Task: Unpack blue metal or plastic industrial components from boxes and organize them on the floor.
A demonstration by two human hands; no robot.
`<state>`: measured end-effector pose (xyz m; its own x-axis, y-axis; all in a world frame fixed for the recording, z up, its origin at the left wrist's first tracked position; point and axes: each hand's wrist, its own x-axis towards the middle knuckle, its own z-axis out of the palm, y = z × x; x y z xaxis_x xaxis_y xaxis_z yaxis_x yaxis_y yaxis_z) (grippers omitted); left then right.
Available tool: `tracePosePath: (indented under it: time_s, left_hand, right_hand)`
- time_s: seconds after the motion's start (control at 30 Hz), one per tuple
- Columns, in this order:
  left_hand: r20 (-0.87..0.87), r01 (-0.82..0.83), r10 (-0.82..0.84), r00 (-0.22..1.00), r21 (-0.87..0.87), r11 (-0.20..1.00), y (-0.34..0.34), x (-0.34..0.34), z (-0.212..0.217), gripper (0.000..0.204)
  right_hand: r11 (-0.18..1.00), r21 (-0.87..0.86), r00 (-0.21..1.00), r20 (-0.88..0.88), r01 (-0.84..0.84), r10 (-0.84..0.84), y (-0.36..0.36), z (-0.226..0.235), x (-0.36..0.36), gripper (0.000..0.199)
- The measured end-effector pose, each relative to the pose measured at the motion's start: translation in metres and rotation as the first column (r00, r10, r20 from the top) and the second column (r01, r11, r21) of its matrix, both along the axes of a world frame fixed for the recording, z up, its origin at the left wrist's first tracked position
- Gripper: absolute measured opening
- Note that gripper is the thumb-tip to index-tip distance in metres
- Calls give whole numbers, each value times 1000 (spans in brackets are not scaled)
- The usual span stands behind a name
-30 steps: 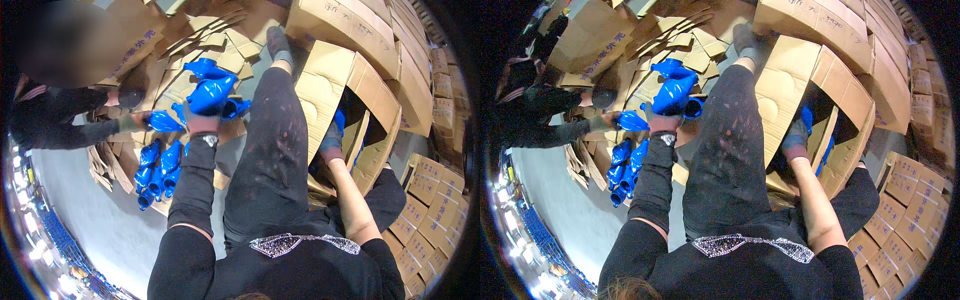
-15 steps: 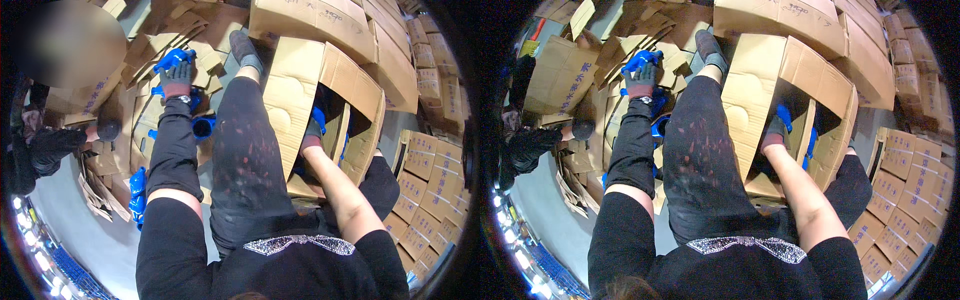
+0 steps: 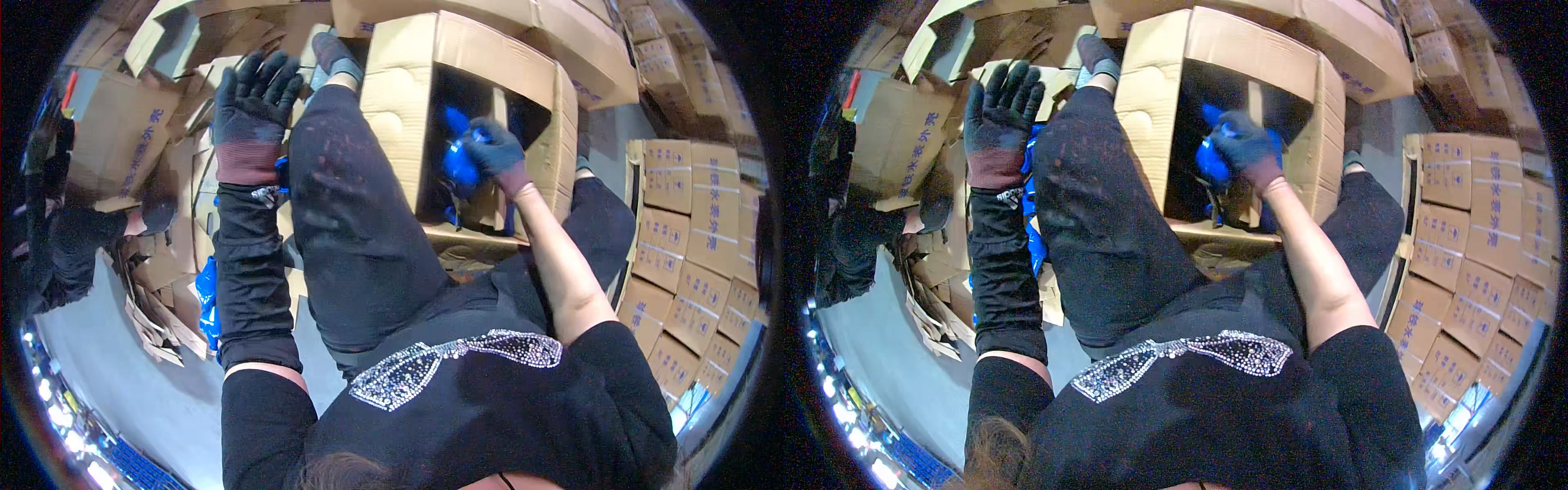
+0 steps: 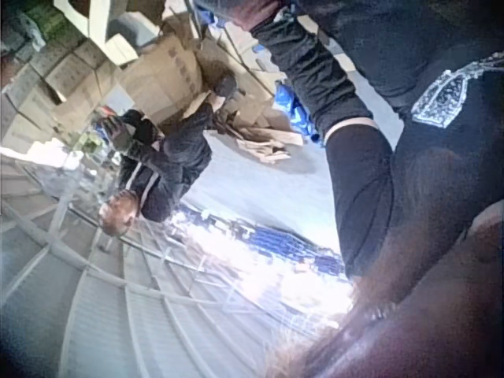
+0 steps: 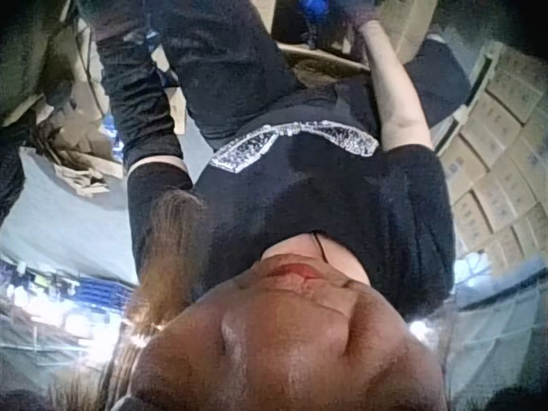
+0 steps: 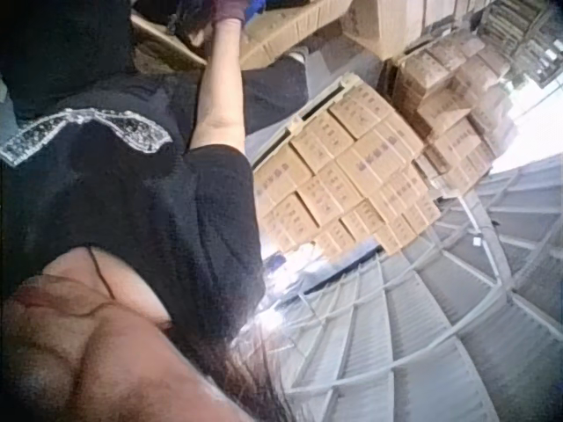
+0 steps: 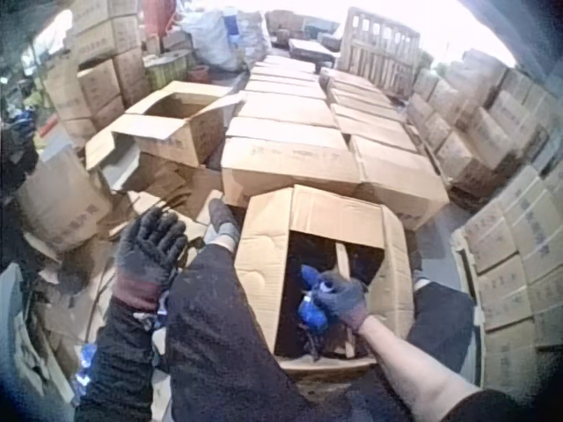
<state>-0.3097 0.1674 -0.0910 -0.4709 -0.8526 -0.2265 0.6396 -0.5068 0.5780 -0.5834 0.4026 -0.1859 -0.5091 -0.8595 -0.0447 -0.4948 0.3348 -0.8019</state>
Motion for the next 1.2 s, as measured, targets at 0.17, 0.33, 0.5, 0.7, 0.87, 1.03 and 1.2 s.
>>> tracePosePath:
  time_s: [0.17,0.33,0.5,0.7,0.87,1.03,1.2]
  left_hand:
    - [605,508,-171,777,-442,739,94,-64,38,44]
    - [534,623,-370,760,-437,649,190,-91,5,82]
    - [438,398,26,899,-839,372,220,-122,2,68]
    - [485,468,-12,874,-836,287,216,-120,-3,49]
    - [499,484,-91,862,-754,444,212,-114,-15,47]
    - [527,519,-143,837,-686,509,207,-108,-20,47]
    - [521,505,-129,844,-687,522,204,-102,-26,47]
  right_hand:
    - [754,-411,608,794,513,18,57,64,-34,25]
    - [784,-147,89,989,603,117,85,69,-20,34]
    - [762,-640,300,750,100,590,84,54,25,30]
    - [944,-276,479,863,180,161,79,39,67,28]
    - [921,-362,807,496,-144,321,69,51,63,27]
    - [902,-404,762,533,-153,368,68,42,75,29]
    - [938,-215,52,977,270,209,63,56,80,32]
